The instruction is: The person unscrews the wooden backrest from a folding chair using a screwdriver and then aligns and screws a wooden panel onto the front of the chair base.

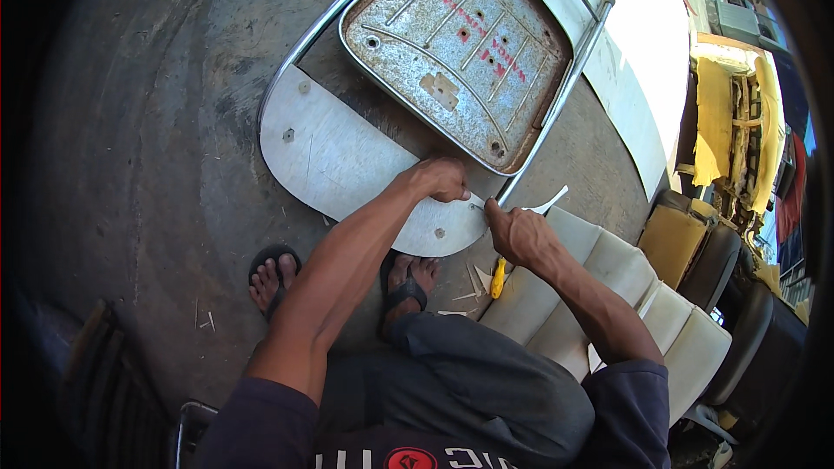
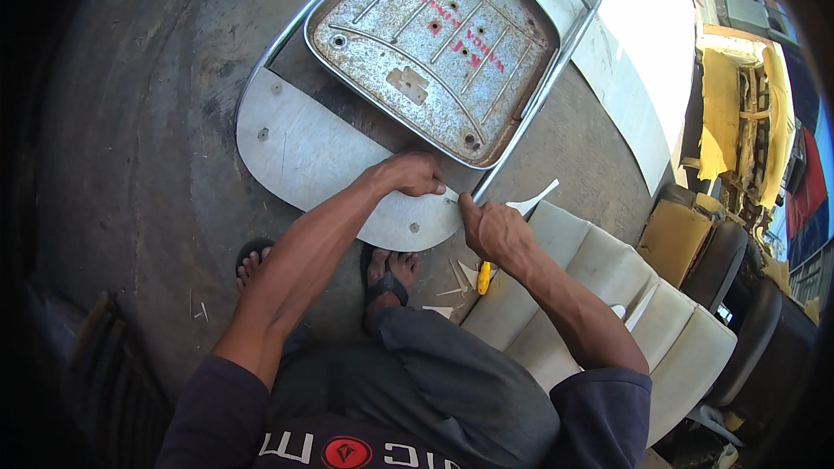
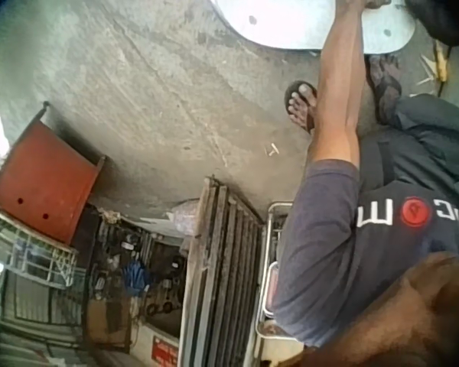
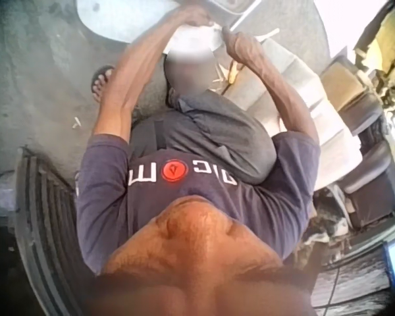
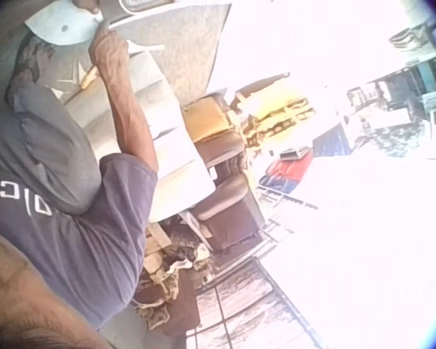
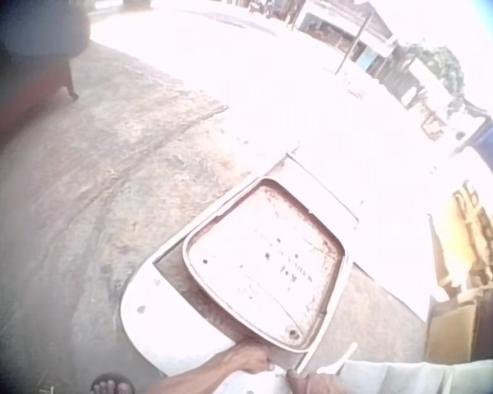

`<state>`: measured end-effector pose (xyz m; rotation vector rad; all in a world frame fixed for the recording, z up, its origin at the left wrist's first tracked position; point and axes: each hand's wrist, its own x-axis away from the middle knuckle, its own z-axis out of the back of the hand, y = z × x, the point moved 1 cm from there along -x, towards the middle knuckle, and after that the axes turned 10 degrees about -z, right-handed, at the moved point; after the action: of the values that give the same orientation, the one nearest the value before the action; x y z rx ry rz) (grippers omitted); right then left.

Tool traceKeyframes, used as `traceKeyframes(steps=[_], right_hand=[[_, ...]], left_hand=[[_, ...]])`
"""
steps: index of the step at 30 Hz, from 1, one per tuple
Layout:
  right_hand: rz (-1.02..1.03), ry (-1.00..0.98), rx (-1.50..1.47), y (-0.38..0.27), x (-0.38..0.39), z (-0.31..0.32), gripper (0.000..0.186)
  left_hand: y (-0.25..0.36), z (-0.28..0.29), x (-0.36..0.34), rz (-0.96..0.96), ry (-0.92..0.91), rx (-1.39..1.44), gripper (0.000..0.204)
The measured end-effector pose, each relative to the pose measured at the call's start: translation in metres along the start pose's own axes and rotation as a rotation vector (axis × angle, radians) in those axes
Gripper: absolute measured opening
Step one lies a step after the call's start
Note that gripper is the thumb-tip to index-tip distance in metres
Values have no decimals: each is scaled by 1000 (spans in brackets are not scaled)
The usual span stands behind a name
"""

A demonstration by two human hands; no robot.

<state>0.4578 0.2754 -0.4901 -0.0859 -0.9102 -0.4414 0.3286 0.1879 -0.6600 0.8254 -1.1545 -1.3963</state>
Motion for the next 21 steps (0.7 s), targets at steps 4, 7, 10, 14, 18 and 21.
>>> traceKeyframes(steps=[4, 7, 10, 14, 18, 21], right_hand=[[-15, -25, 19, -3, 1, 4, 28], [8, -27, 2, -1, 3, 2, 28], [-6, -11, -1, -2, 2, 2, 28], [-18, 3, 42, -7, 4, 0, 27], [-71, -19, 39, -11, 4, 1, 24], [-122, -40, 25, -17, 2, -2, 24]], left_hand=[[3, 2, -1, 0, -20, 8, 34], [0, 0, -1, 10, -11, 8, 34], [2, 2, -1, 16, -22, 30, 34], [4, 4, 1, 19, -23, 27, 33], [8, 6, 1, 9, -29, -14, 33], [8, 5, 1, 25, -29, 14, 32]])
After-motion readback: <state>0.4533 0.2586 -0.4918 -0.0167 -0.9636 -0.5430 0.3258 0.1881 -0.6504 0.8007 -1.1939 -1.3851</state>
